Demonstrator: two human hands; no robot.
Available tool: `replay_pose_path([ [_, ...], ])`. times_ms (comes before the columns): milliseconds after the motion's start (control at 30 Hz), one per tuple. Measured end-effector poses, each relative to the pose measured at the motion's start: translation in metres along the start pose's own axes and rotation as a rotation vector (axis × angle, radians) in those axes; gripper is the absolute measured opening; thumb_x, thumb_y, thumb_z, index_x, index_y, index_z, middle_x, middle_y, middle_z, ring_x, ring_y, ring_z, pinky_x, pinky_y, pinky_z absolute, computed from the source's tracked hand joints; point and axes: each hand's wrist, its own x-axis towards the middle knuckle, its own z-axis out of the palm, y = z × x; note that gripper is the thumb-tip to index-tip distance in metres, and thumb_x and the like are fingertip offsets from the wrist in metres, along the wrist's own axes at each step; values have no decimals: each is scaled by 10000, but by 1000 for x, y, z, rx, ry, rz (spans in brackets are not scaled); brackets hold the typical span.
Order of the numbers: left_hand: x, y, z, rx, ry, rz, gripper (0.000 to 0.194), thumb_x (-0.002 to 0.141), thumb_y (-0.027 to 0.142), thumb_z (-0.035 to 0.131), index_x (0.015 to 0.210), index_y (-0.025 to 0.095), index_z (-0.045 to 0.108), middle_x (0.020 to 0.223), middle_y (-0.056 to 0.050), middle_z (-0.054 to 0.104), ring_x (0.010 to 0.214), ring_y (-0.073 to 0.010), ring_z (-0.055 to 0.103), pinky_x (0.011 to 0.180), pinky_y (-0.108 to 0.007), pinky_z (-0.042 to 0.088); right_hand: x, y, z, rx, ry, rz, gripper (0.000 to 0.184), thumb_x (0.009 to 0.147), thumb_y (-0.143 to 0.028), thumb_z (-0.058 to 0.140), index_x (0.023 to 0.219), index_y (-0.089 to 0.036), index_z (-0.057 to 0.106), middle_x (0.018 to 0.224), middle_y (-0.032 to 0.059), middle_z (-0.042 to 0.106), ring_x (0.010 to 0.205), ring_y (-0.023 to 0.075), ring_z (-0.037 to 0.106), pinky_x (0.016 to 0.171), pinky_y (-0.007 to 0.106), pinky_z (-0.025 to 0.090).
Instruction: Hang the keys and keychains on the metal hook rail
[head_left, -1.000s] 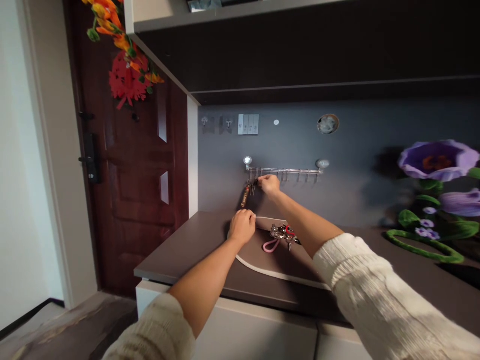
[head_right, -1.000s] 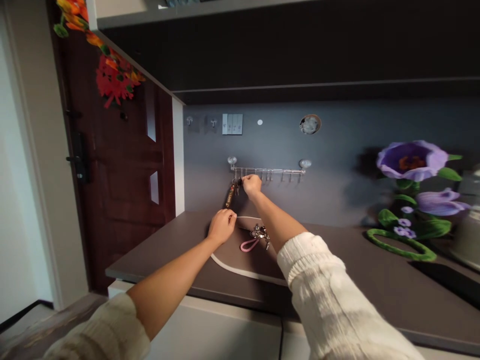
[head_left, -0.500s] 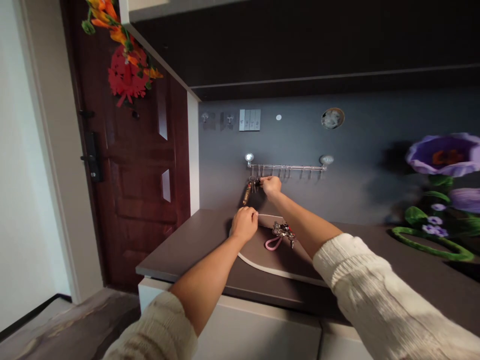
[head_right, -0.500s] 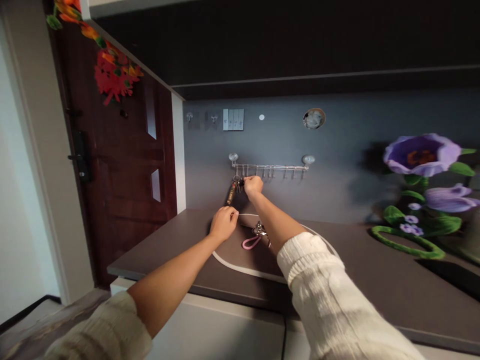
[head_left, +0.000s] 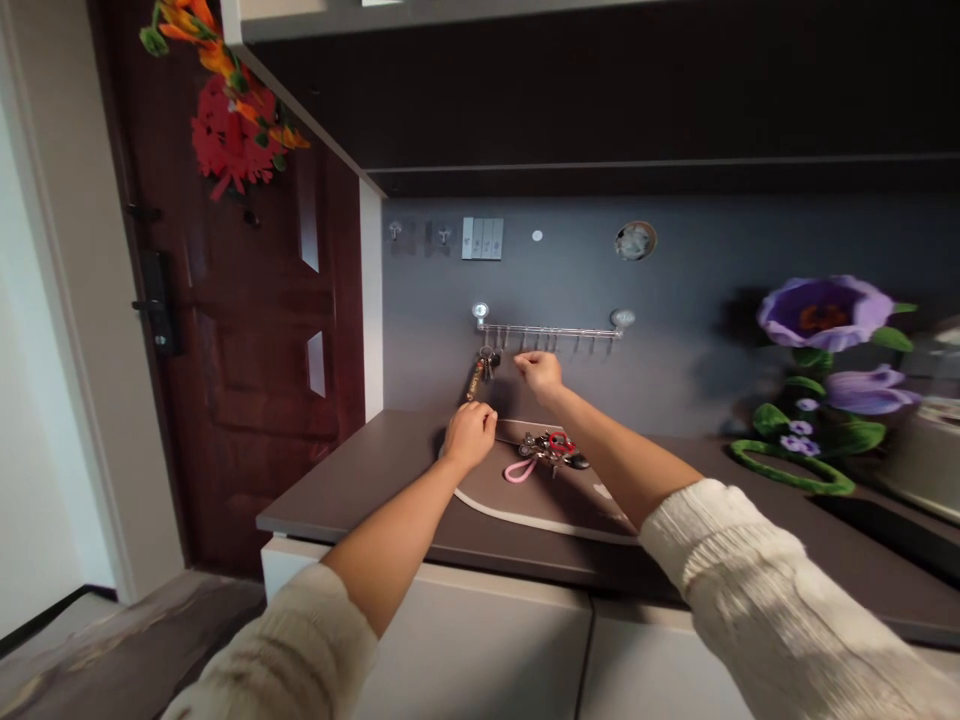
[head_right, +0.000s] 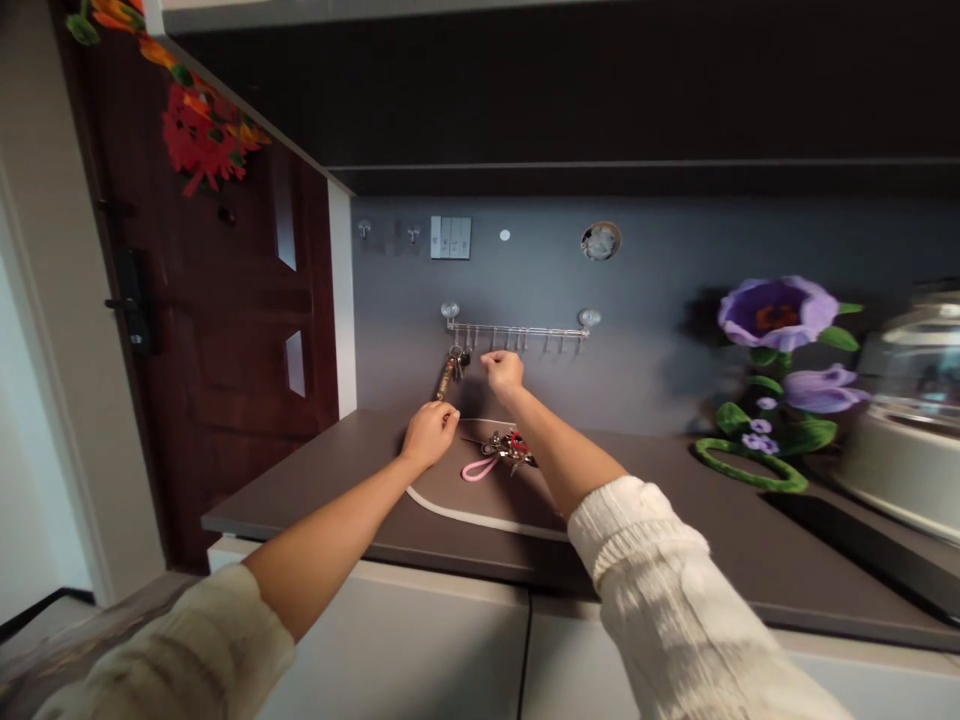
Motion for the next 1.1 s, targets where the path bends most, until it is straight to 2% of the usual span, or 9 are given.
replay_pose_path([
  [167,0,8,-2,-51,0,-18,217,830,232,407,748,179,601,787,-45,623,784,-149,540,739,-262,394,-18,5,-26,46,-76,-49,178,675,-283,552,734,-138,637,623,1,604,536,87,500,588,226,414],
  [467,1,34,-1,-151,-24,-50,193,805,217,442,758,166,622,807,-46,634,785,-144,545,755,-256,402,-65,27,-64,6,-136,-37,178,714,-256,527,789,-134,631,699,25,630,617,102,528,631,231,420],
  [633,-3,44,4,-175,-57,-99,177,793,216,460,770,162,627,818,-48,635,791,-144,545,758,-259,408,-91,38,-73,-85,-176,-83,186,739,-258,516,823,-147,639,756,33,652,666,119,557,666,246,428],
  [767,-7,43,8,-161,-73,-98,173,791,208,460,772,164,626,821,-46,638,788,-143,547,756,-256,412,-106,42,-78,-188,-220,-152,170,759,-241,506,827,-167,643,795,32,662,724,129,577,714,250,425],
  [1000,-10,37,13,-96,-161,-47,164,782,178,466,785,170,629,834,-49,627,830,-155,539,785,-266,408,-115,40,-79,-400,-317,-248,155,775,-176,506,815,-175,656,829,49,671,758,150,581,722,245,398],
  [1100,-9,36,15,-62,-189,-70,180,785,174,461,809,171,639,856,-55,624,843,-154,537,797,-267,406,-116,39,-78,-481,-366,-298,175,787,-161,488,819,-177,659,843,55,672,781,162,584,723,245,391],
])
